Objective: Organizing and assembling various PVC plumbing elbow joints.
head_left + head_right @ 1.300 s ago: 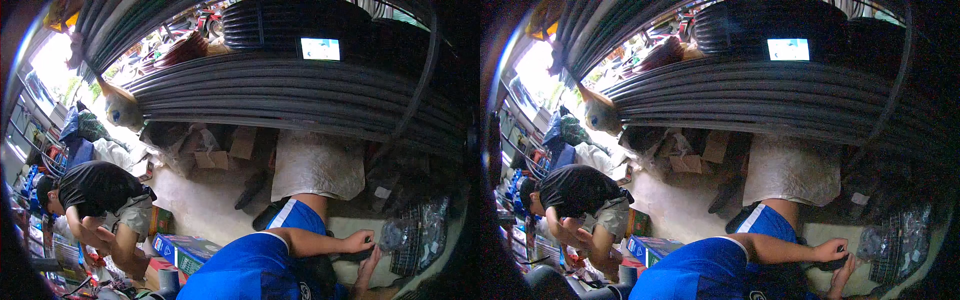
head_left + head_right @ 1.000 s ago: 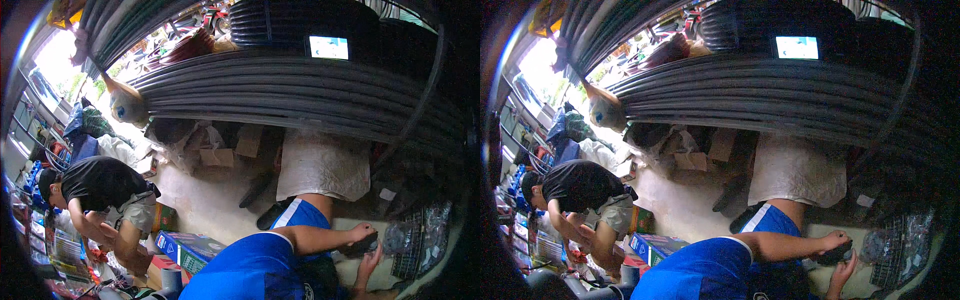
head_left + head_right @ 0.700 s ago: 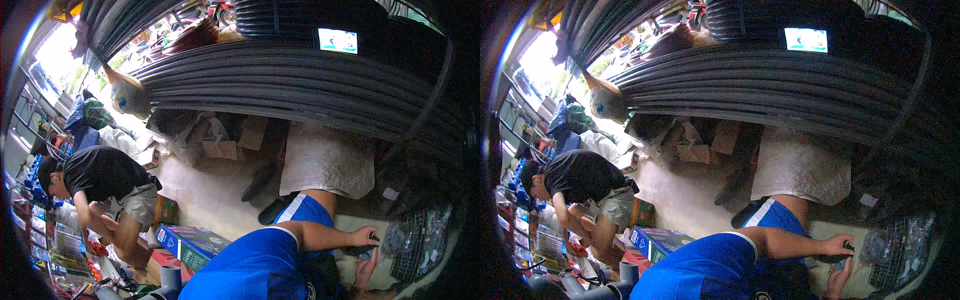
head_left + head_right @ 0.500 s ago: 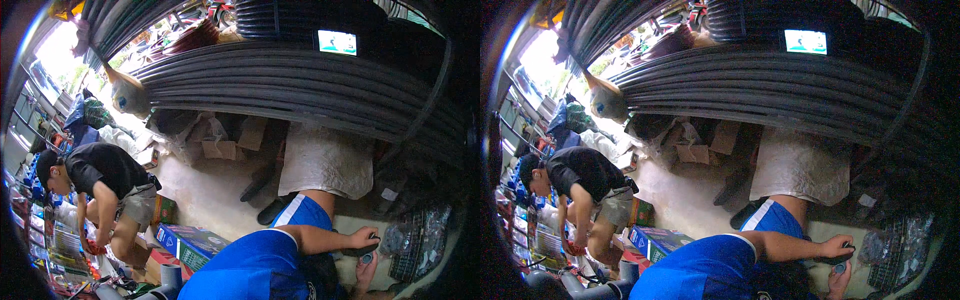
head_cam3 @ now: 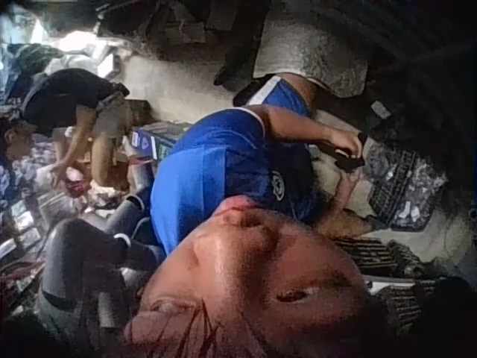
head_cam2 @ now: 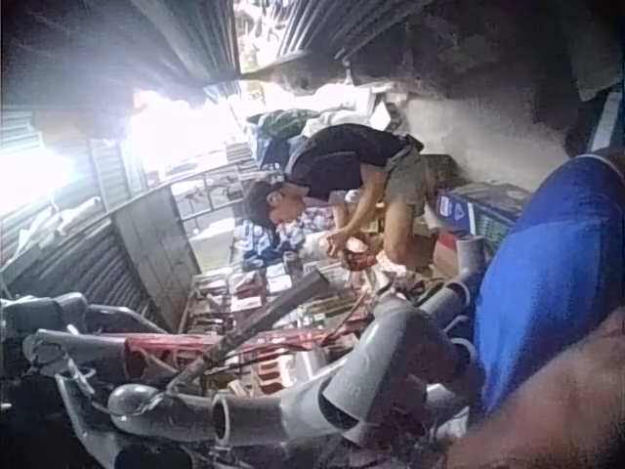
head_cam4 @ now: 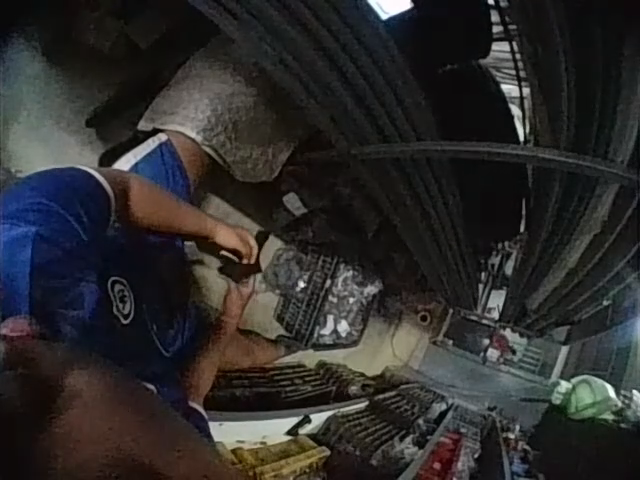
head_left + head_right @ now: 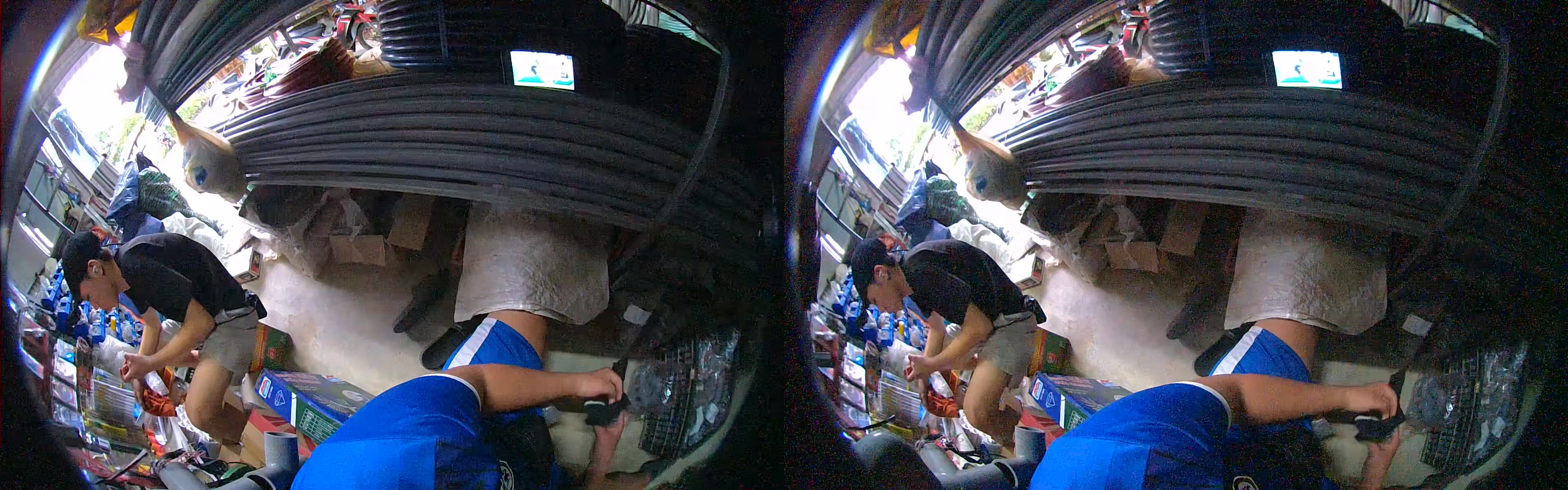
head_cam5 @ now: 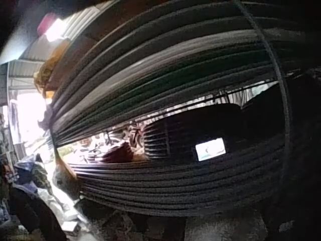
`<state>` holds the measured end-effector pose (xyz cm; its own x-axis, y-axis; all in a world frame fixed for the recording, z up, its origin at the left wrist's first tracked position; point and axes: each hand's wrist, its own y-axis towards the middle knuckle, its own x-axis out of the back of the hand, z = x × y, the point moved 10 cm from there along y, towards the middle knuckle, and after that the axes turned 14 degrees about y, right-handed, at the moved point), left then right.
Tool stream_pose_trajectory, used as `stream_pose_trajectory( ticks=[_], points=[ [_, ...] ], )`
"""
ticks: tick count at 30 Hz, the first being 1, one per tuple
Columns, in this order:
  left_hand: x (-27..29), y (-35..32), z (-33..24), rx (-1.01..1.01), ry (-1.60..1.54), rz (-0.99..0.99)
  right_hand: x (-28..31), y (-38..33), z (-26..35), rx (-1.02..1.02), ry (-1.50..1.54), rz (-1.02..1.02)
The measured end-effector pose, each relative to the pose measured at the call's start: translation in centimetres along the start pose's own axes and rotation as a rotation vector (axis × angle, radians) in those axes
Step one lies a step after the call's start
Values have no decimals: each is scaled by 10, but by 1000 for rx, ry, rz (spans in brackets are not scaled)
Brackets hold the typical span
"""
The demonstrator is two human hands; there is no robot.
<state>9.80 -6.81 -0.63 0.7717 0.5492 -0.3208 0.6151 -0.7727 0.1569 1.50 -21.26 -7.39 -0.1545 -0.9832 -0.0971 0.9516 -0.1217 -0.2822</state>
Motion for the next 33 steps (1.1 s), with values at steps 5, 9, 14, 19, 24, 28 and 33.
stream_pose_trajectory(
  ticks=[5, 9, 14, 19, 24, 28, 33],
  points=[
    [-20, -14, -41, -376, 638, -129, -44, -18, 58, 140, 74, 133],
    [-8, -5, -27, -130, 607, 101, -46, -12, 66, 262, -19, -48],
    [0, -6, -32, -23, 728, 190, -37, -7, 41, 161, 62, -15],
    [18, -6, -24, -147, 808, 7, -39, -11, 59, 139, 127, -38],
    [4, -19, 53, 447, 877, 190, -42, -27, 50, 153, -61, 28],
    [7, -47, 55, 625, 824, 439, -134, -55, 113, 530, -632, 264],
    [0, -31, 60, 441, 824, 490, -134, -54, 126, 339, -583, 259]
  ],
)
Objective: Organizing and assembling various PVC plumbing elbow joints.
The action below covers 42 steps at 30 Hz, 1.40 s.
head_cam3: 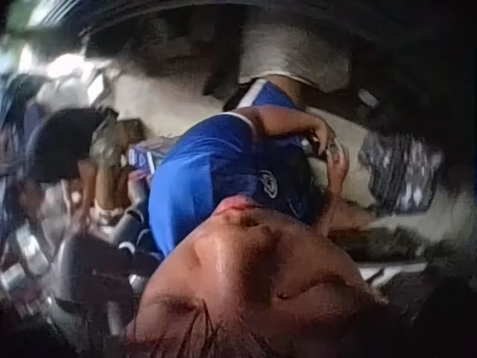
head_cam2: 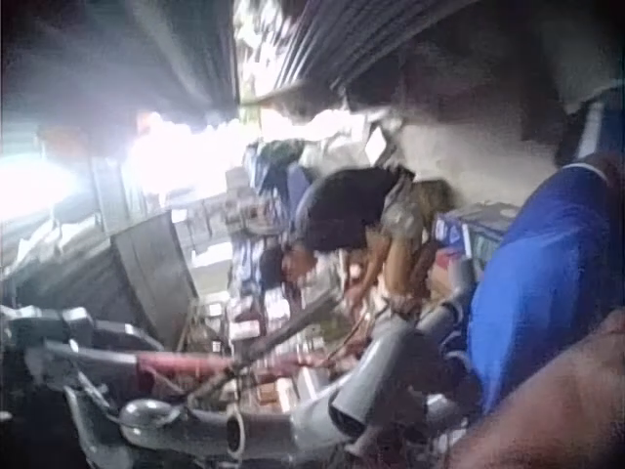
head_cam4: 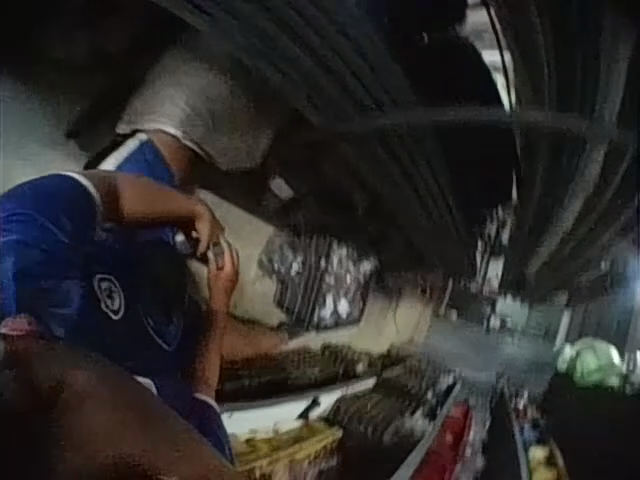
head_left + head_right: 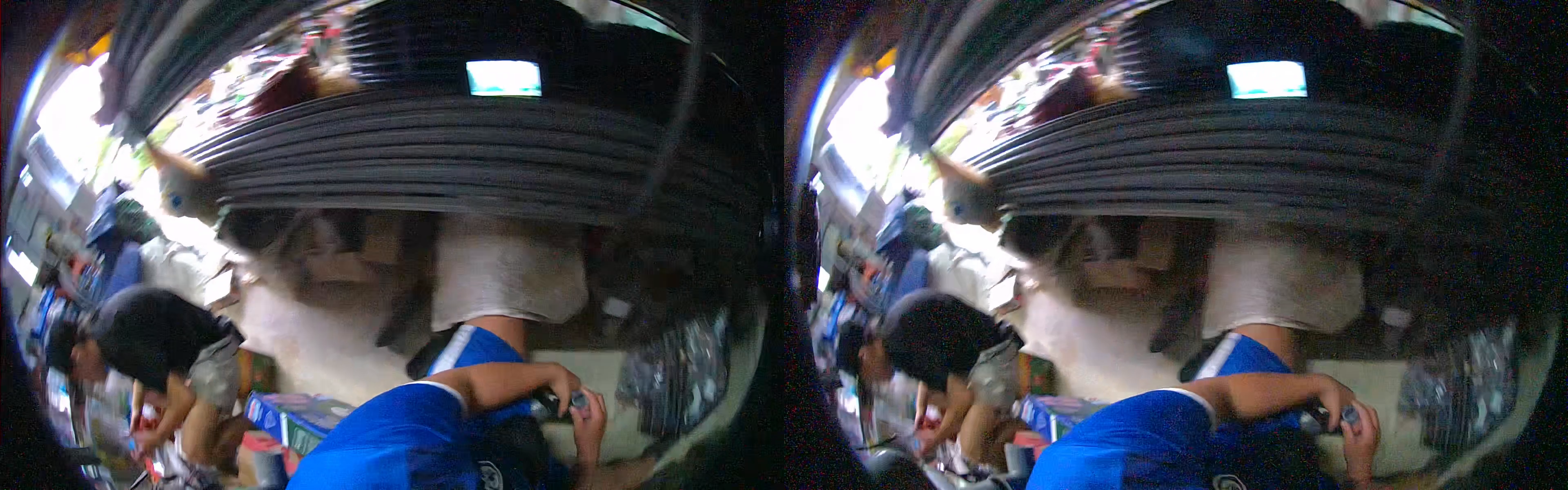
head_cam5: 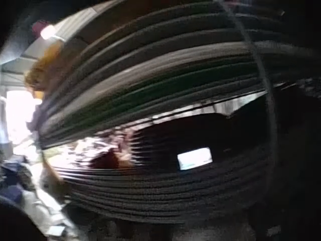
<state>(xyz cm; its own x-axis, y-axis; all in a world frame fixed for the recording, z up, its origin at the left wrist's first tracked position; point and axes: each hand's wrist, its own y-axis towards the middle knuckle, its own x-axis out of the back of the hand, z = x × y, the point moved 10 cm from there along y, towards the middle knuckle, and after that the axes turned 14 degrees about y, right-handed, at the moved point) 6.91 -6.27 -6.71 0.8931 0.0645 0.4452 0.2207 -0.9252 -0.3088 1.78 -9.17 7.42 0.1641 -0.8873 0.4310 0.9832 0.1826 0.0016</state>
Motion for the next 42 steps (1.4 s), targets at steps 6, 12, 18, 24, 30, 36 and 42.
stream_pose_trajectory(
  ticks=[6, 12, 18, 24, 30, 36, 42],
  points=[
    [1, -6, -13, -4, -13, -82, 15, 4, -3, 71, -44, -124],
    [11, -12, -34, -10, 235, -498, 22, -11, -112, -266, 532, -318],
    [28, -26, -68, -98, 523, -711, -10, -43, -196, -761, 1408, -325],
    [38, -43, -106, -195, 783, -822, -43, -48, -195, -954, 1736, -546],
    [33, -38, -100, -78, 788, -711, -23, -35, -172, -751, 1132, -178],
    [61, -35, -57, 136, 225, -690, -1, -21, -147, -570, 1116, -403],
    [71, -37, -55, 30, 20, -710, 30, -5, -128, -242, 605, -261]
  ],
)
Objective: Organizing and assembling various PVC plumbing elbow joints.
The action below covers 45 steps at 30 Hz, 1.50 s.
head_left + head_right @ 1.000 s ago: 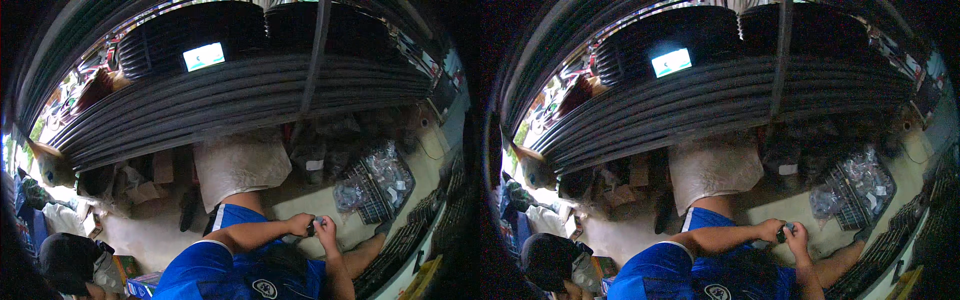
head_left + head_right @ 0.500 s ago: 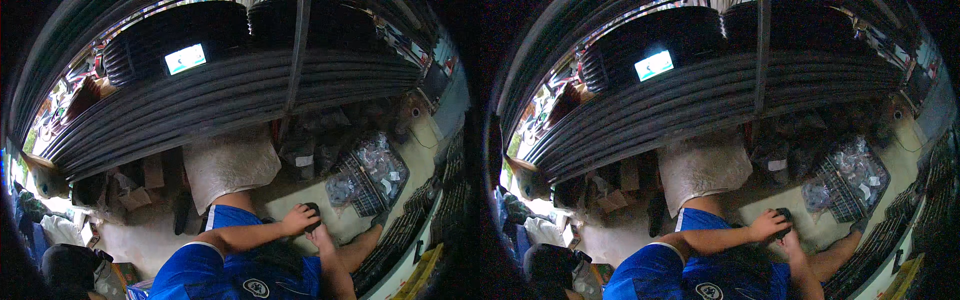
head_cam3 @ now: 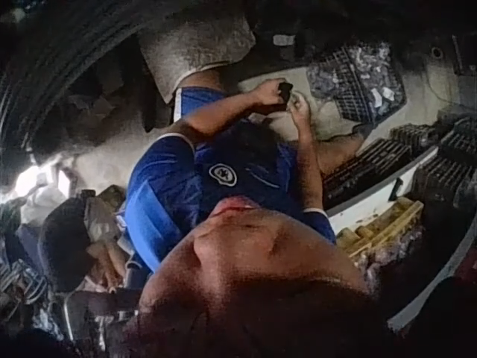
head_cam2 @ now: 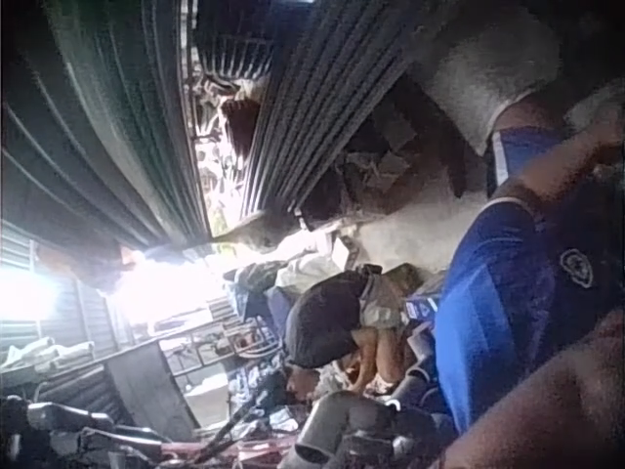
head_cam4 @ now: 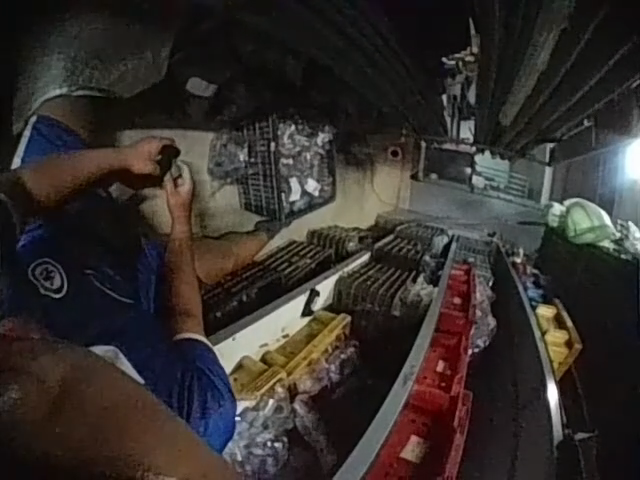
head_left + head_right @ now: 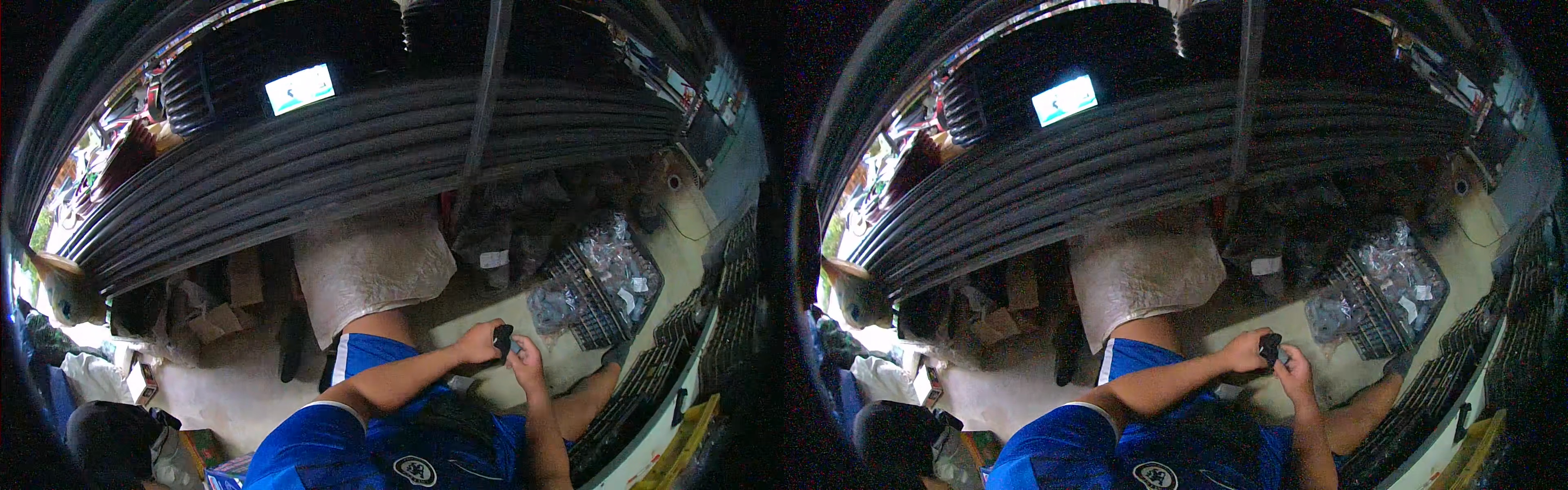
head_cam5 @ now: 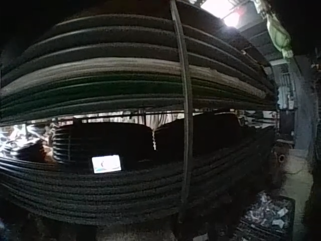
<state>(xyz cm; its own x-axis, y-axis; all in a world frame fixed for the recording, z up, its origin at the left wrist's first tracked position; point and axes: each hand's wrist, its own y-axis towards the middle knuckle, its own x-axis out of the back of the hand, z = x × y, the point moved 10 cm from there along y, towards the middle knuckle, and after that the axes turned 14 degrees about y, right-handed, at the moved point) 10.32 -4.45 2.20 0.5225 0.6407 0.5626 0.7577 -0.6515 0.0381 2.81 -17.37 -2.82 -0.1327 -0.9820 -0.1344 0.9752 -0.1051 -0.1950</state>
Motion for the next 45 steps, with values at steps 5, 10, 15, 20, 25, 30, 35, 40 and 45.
stream_pose_trajectory(
  ticks=[5, 10, 15, 20, 25, 30, 35, 40, 45],
  points=[
    [-18, 9, 35, -8, -36, 69, -20, -4, 27, 62, -20, 114],
    [-36, 0, 38, 197, -253, 434, -12, -10, 21, 132, -173, 69],
    [-42, -5, 27, 115, -426, 493, -44, -31, 86, 348, -464, 15],
    [-20, -5, 4, -139, -208, 181, -50, -30, 80, 284, -511, 8],
    [-25, -4, 18, -116, -96, 304, -57, -25, 63, 197, -290, 123],
    [-52, -27, 30, 56, -226, 692, -66, -32, 60, 181, -354, 205],
    [-57, -16, 9, -212, -117, 516, -62, -43, 78, 191, -607, 72],
    [-51, -12, 10, -203, -110, 307, -50, -23, 99, 358, -702, -170],
    [15, 10, -37, -50, 186, 33, 87, 12, 67, 215, -87, -533]
  ],
)
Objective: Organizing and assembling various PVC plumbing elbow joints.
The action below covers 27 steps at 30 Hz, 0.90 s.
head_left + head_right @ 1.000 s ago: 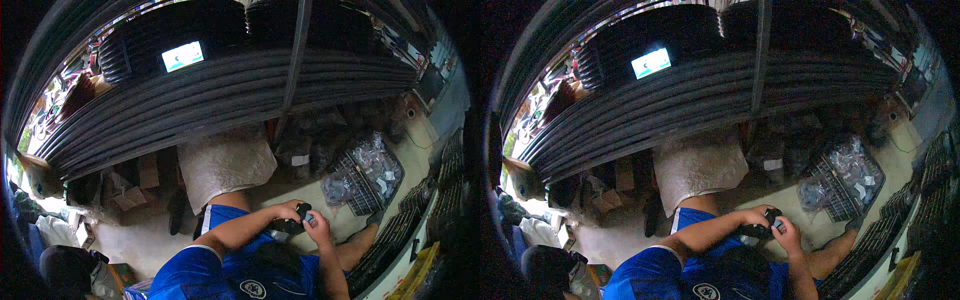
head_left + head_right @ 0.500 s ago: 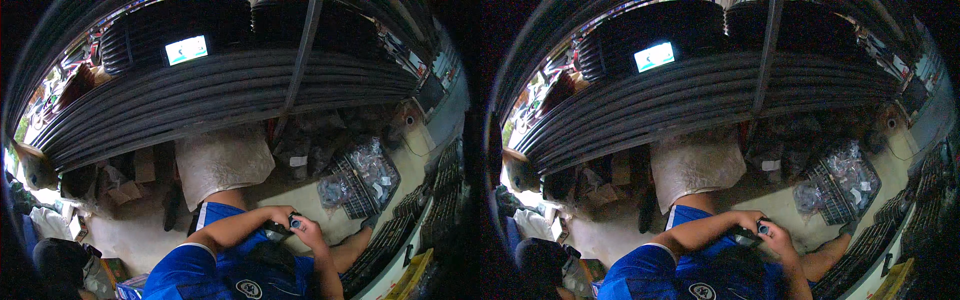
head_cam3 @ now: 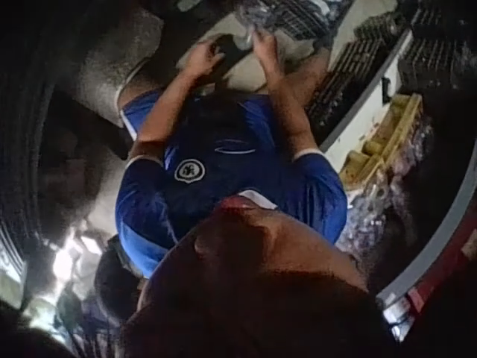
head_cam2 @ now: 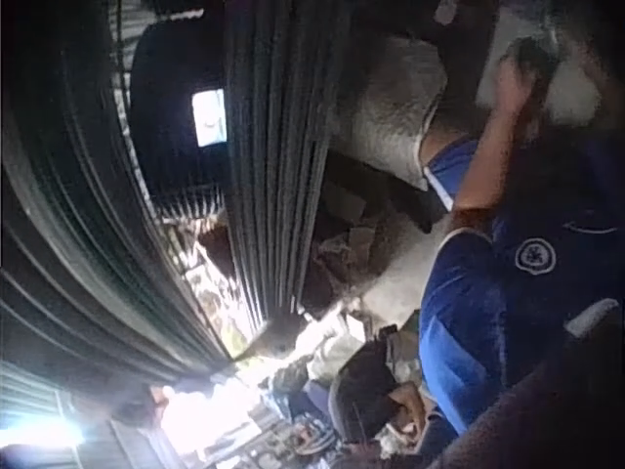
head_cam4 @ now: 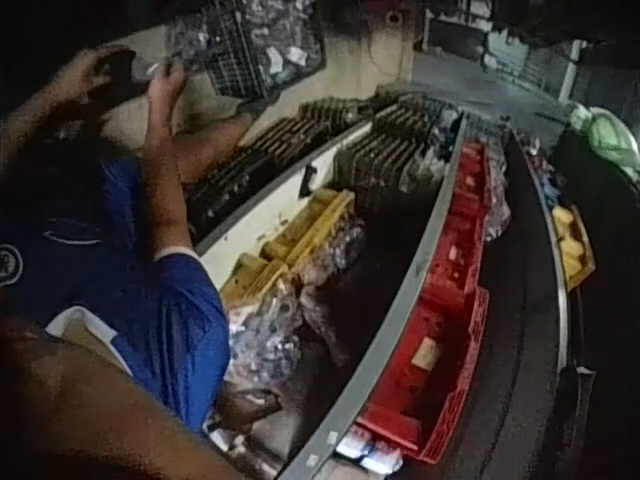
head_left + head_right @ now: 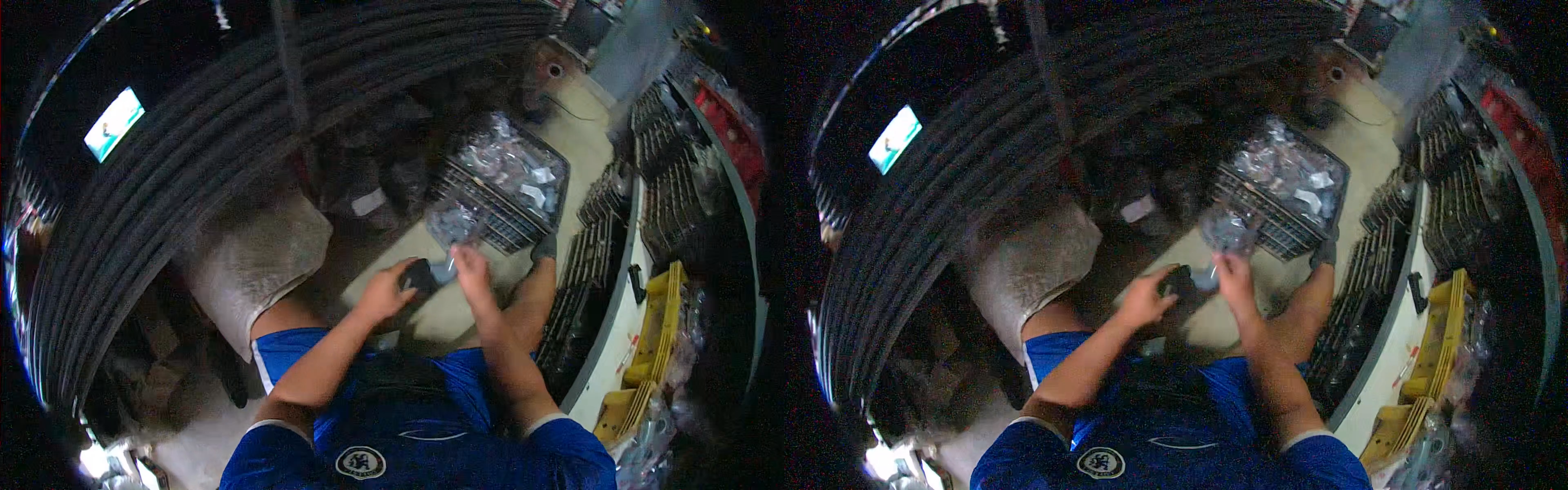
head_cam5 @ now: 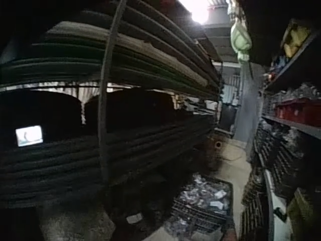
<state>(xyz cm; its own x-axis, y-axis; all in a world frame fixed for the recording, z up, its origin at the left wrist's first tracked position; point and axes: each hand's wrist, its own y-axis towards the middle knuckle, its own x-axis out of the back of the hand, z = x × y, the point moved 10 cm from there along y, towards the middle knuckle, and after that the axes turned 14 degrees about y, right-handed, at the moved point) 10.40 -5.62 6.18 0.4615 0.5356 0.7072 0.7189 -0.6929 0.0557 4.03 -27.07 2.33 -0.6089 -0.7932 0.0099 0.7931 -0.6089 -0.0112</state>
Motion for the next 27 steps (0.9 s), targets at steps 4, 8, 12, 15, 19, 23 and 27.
stream_pose_trajectory(
  ticks=[4, 8, 12, 15, 19, 23, 27],
  points=[
    [-9, 7, 45, 40, -68, 42, 100, 65, 7, 188, -60, -312],
    [-33, -2, 74, 202, -81, 188, 116, 93, 41, 346, -307, -388],
    [-46, 2, 54, 39, -28, 147, 100, 120, 44, 379, -492, -353],
    [-54, 1, 42, -85, -19, 145, 83, 139, 22, 299, -488, -236],
    [-65, 1, 47, 19, 6, 327, 85, 140, -5, 158, -191, -238],
    [-52, 3, 44, -7, 147, 323, 119, 128, 4, 327, -243, -342],
    [-70, 0, 63, -37, 133, 311, 190, 133, 34, 544, -377, -422]
  ],
)
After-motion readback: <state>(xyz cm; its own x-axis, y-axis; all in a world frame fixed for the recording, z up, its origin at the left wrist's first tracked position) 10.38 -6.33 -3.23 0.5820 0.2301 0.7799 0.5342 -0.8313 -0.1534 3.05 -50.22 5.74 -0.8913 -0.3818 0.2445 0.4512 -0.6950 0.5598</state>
